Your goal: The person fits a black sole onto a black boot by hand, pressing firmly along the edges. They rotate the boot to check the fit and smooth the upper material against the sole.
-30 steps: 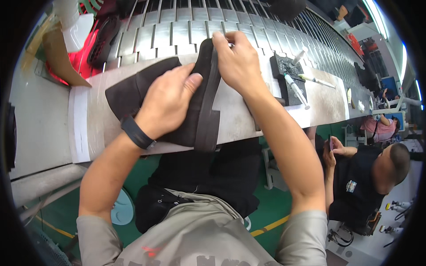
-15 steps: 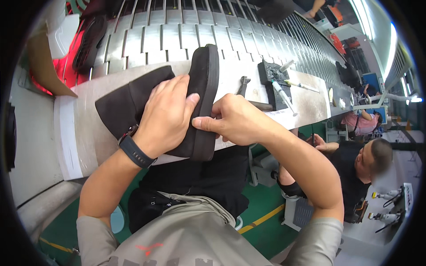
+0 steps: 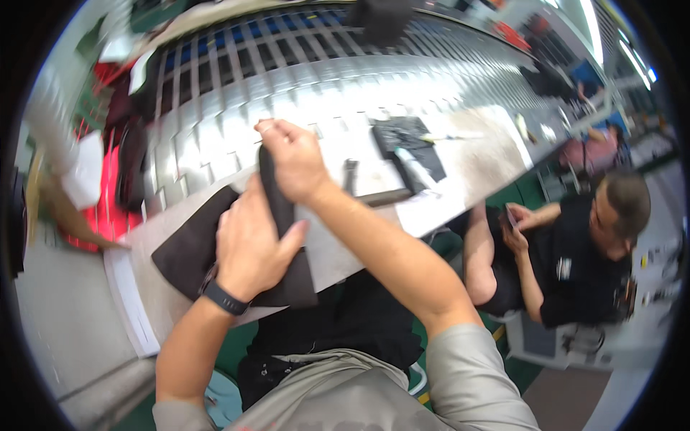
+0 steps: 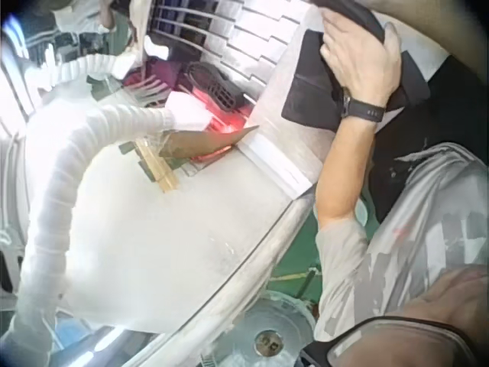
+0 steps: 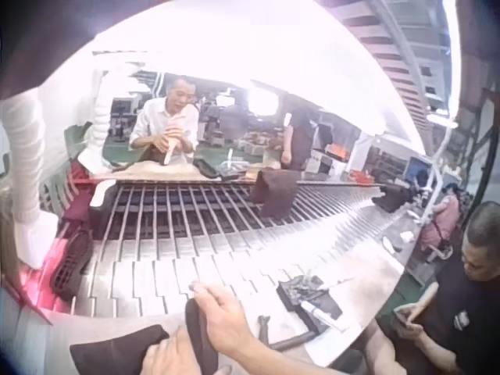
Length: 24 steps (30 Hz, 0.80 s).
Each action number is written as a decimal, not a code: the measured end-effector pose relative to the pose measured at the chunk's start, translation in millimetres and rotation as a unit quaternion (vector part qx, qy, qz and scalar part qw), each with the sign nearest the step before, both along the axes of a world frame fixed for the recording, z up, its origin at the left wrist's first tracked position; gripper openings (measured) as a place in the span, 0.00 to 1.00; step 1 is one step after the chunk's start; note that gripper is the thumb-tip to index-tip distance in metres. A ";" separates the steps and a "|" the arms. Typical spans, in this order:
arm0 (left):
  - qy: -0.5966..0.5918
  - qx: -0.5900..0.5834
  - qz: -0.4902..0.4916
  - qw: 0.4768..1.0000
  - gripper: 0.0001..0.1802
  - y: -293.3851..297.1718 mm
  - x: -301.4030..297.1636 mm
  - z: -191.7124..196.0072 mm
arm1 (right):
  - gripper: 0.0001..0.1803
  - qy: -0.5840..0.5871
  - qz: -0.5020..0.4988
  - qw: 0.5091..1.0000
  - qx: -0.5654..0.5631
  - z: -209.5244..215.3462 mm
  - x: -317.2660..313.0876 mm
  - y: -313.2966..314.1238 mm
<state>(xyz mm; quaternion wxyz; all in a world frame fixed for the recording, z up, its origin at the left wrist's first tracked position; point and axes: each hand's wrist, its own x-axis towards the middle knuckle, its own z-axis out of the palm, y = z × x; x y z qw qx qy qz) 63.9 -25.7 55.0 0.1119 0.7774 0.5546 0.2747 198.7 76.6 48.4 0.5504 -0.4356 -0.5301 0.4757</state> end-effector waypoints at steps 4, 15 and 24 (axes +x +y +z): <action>-0.009 -0.058 0.035 0.998 0.51 -2.6 -19.3 2.8 | 0.18 0.080 -0.034 0.996 -0.007 -17.3 31.8 -113.9; -0.002 -0.043 -0.028 0.999 0.60 10.8 -1.8 -4.6 | 0.37 0.006 0.102 0.994 -0.045 -7.8 152.6 -247.7; 0.018 -0.076 -0.059 0.995 0.54 -18.8 1.9 1.5 | 0.35 -0.066 0.081 0.982 0.161 -10.3 70.5 -34.5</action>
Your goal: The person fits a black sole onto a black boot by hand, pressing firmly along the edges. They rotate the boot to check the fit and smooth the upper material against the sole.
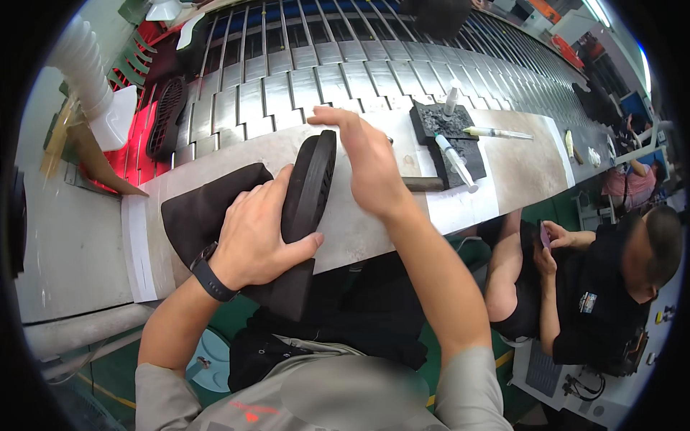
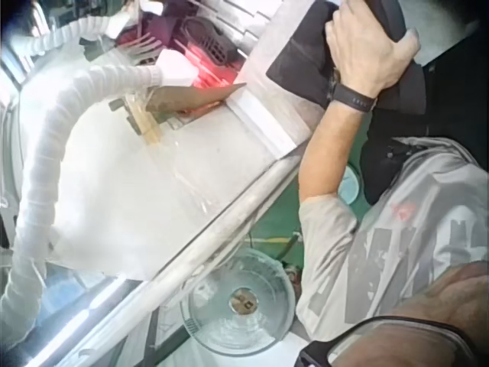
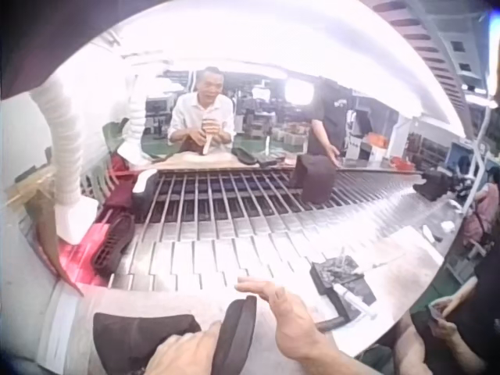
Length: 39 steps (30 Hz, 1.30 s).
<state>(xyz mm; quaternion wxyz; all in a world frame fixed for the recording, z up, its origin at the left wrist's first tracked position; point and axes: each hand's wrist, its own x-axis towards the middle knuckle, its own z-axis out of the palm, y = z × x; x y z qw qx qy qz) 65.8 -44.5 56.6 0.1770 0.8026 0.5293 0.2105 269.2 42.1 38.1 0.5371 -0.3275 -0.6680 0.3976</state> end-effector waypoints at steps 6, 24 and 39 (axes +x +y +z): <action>-0.006 -0.029 -0.001 1.000 0.53 8.0 -3.3 2.8 | 0.29 -0.012 0.052 0.987 -0.150 -17.9 -29.3 46.2; -0.313 0.187 -0.033 0.930 0.76 7.5 -1.0 73.6 | 0.48 0.169 0.086 0.980 -0.060 164.1 -78.7 -20.0; -0.082 0.275 -0.096 0.953 0.45 -82.0 19.8 -78.2 | 0.35 -0.154 0.155 0.958 0.184 158.2 -67.6 -102.8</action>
